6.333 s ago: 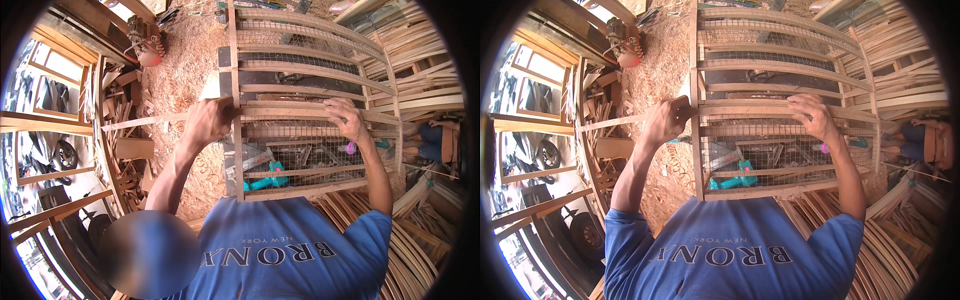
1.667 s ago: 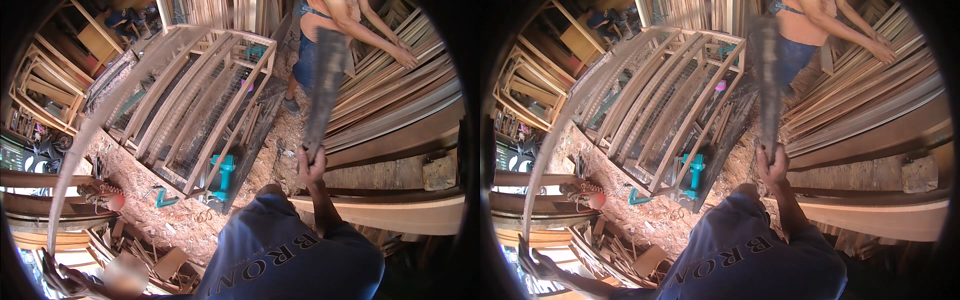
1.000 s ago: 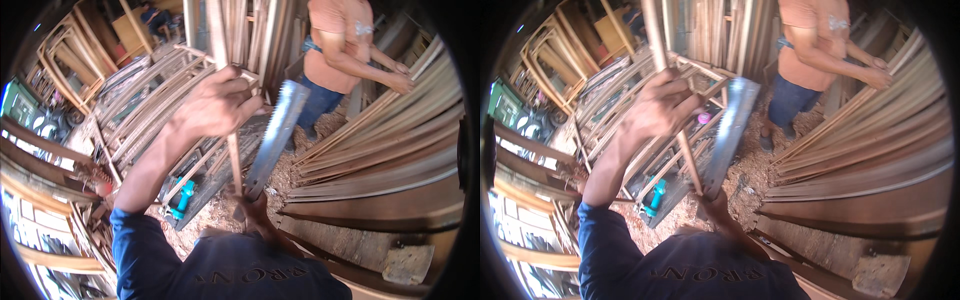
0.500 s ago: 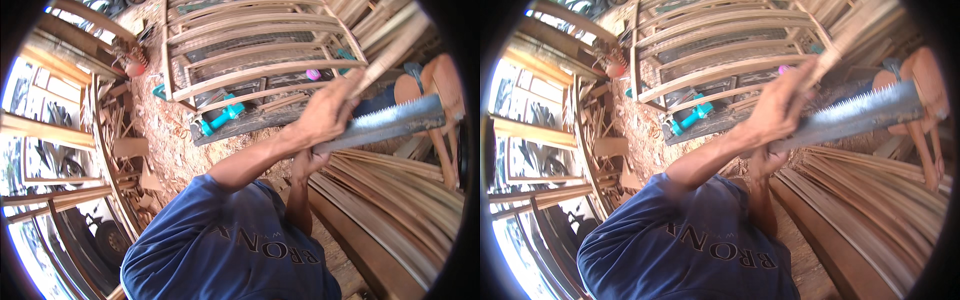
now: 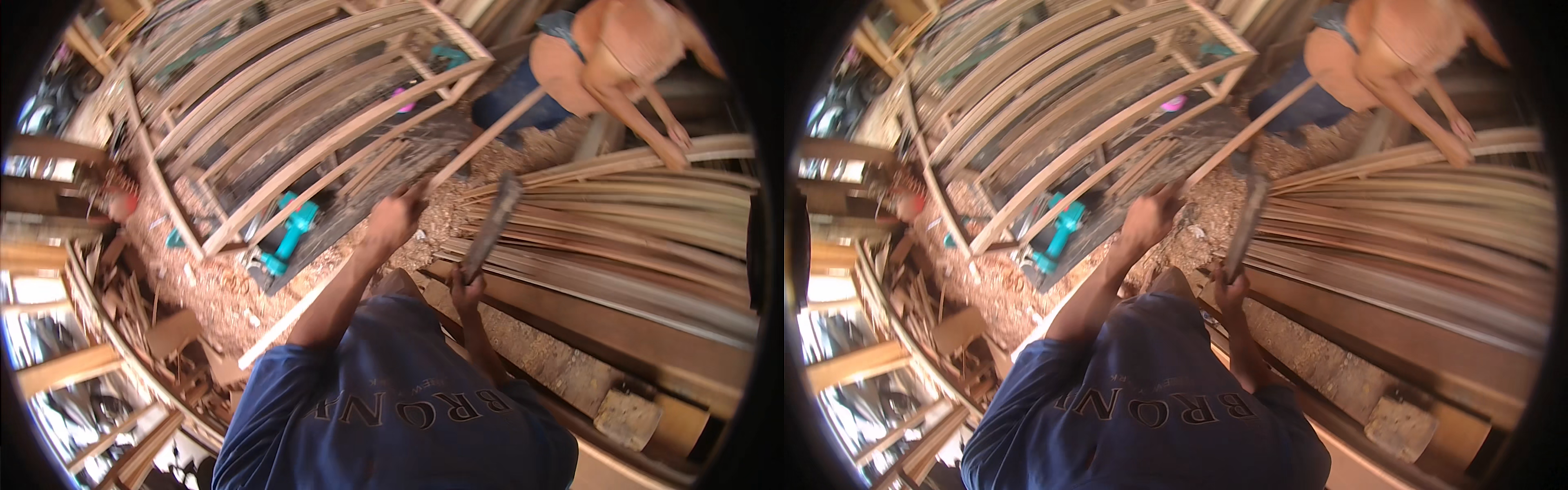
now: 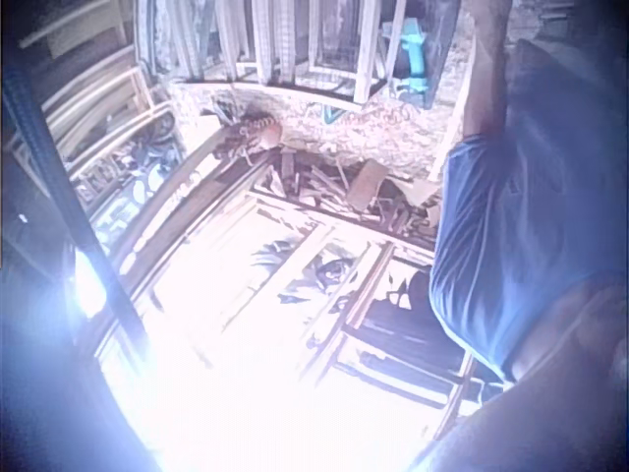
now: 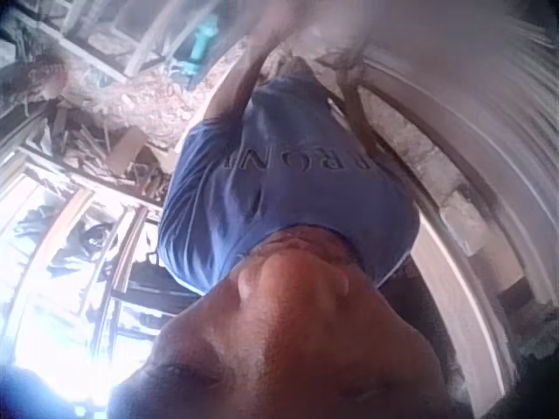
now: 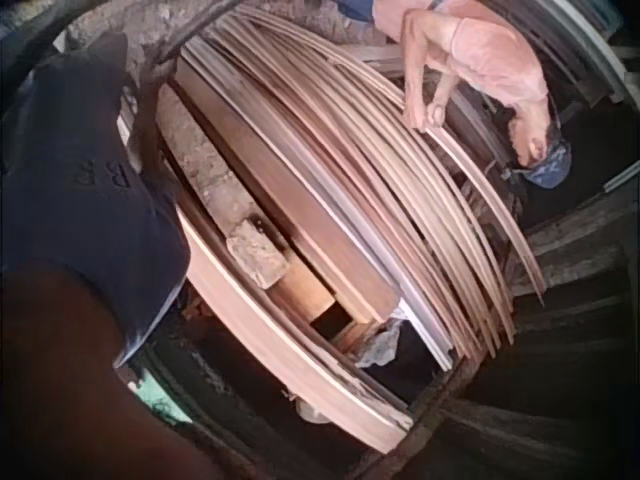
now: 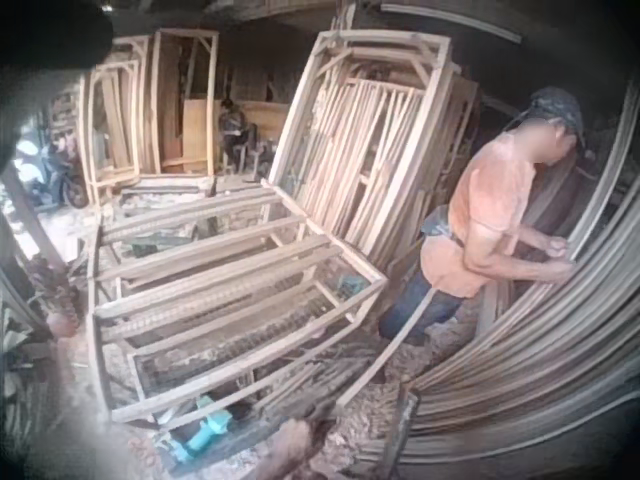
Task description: The person assembles a wooden frame with wire mesh by cutting a wooden strip to size, positioning it on the frame, and securing it with a pneumatic nail gun. The person repeats this process for additional strips, adjusting the frame as needed.
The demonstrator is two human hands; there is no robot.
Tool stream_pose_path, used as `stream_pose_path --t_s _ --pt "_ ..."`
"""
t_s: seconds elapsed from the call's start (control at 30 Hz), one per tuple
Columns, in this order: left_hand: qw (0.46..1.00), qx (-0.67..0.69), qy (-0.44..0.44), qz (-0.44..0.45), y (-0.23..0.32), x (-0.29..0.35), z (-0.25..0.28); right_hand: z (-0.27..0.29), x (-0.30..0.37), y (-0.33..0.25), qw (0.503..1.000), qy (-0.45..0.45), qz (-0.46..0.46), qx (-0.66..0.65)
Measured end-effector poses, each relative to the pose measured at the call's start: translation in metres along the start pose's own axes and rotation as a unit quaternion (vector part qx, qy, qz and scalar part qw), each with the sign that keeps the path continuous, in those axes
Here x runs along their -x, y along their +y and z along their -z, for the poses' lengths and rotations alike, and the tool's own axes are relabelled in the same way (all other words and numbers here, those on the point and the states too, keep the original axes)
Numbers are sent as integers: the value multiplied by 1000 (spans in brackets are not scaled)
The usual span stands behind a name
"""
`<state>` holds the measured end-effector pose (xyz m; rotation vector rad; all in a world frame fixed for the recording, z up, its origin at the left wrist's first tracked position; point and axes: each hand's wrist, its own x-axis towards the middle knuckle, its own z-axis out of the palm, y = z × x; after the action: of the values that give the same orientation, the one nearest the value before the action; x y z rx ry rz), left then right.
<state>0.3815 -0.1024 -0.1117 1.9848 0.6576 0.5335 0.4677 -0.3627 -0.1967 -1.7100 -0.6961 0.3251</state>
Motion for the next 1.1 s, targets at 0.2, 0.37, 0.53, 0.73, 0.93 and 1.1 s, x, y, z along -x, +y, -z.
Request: stream_pose_path --t_s 0.2,0.37,0.53,0.73,0.93,1.1 --pt "995 -90 -37 35 -60 4 -62 19 7 1 988 10 -133 75" --pt "983 -132 -70 111 -73 -34 -93 45 -31 8 954 58 -294 22" --pt "978 -176 -63 90 -86 -105 -146 90 -111 63 961 46 -260 81" --pt "972 -220 -9 84 -90 -201 -210 176 -247 119 958 -52 -262 101" --pt "964 -247 28 93 -85 -277 -267 246 -376 155 956 -145 -216 136" --pt "955 -288 72 7 -95 -319 -310 262 -435 166 940 -175 -256 142"
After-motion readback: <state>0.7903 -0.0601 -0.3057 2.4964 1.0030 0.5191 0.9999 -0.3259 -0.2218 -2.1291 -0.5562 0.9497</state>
